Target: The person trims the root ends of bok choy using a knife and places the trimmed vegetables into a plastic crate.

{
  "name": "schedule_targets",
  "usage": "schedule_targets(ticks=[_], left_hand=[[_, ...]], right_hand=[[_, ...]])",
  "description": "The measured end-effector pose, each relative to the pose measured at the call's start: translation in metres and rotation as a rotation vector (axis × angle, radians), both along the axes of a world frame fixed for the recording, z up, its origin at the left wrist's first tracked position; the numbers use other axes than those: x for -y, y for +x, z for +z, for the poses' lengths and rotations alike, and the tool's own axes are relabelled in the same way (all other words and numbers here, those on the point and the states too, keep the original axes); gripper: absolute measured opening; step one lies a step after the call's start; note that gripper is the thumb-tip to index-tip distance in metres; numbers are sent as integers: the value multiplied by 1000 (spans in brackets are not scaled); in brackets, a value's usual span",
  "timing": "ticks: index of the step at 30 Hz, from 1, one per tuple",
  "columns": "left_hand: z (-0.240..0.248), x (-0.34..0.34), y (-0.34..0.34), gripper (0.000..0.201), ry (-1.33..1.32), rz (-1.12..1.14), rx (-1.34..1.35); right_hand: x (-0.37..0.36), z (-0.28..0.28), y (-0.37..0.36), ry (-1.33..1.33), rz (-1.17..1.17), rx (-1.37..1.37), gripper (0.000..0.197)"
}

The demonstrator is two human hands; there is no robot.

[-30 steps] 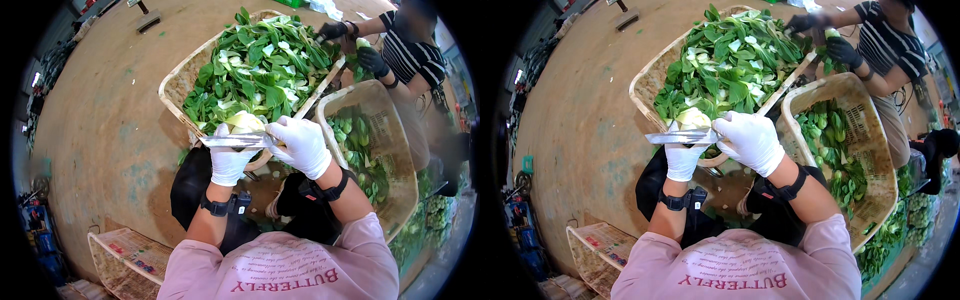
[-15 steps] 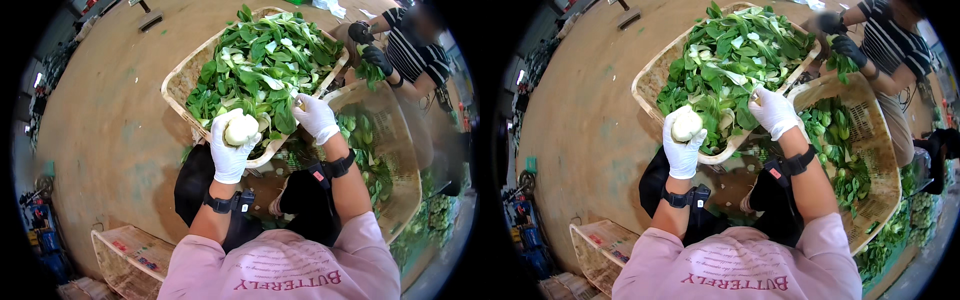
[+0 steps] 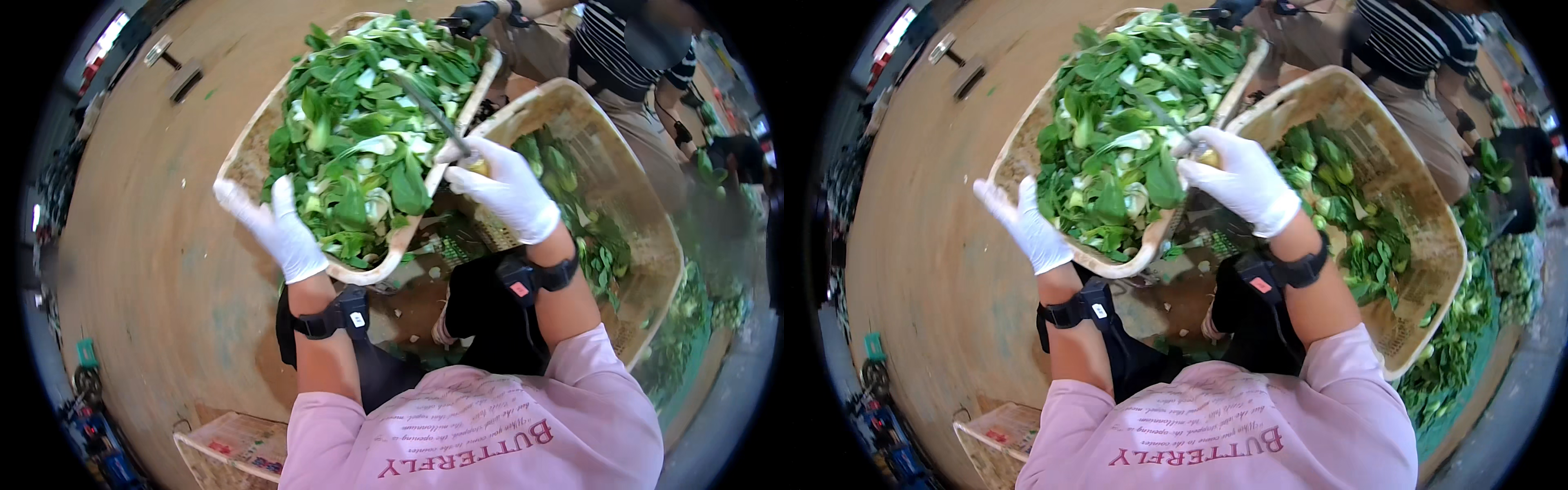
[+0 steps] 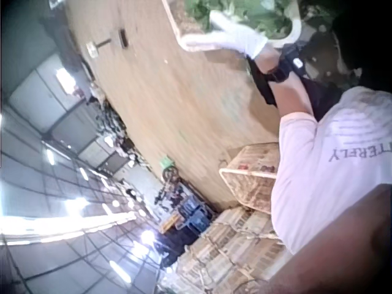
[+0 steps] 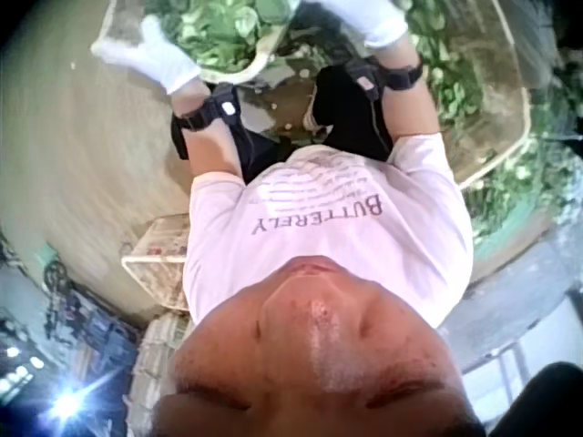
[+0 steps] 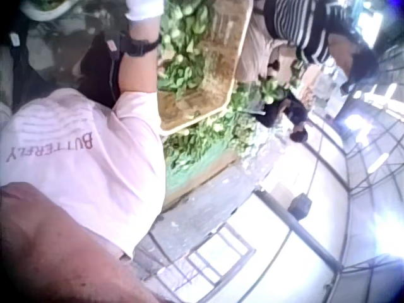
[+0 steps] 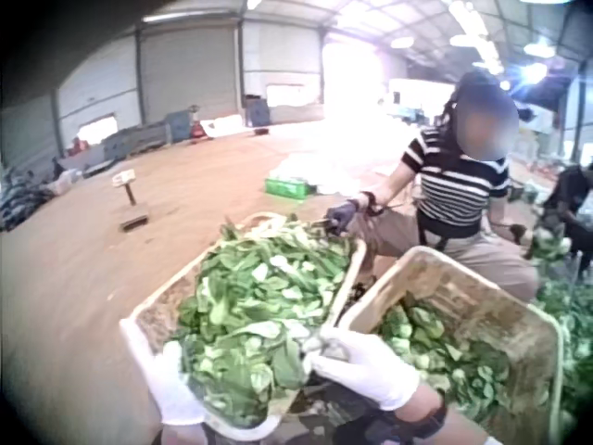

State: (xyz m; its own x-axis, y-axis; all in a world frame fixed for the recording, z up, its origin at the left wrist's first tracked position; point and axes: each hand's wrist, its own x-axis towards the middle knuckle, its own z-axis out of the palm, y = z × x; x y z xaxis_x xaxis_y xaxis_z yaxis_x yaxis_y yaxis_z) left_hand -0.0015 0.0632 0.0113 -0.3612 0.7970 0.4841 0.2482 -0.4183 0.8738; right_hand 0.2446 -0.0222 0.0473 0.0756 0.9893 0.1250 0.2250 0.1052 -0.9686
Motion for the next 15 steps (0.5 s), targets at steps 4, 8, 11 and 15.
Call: schedule_targets(ticks=[4,8,11,15], left_hand=[[-13,21,35,58,-468,-324,346],[-52,51,62,54,-397,-577,-377],[-82,62,95,60,-243,-524,-779],[-95,62,112,62,-149,-435,-912]], right_hand=[[81,-1,97,-147,-207,-110,23],[148,-44,199,-494,-372,280,27],[216,-119,276,-492,-500,709,43],[270,-226,300,-803,-389,771,39]])
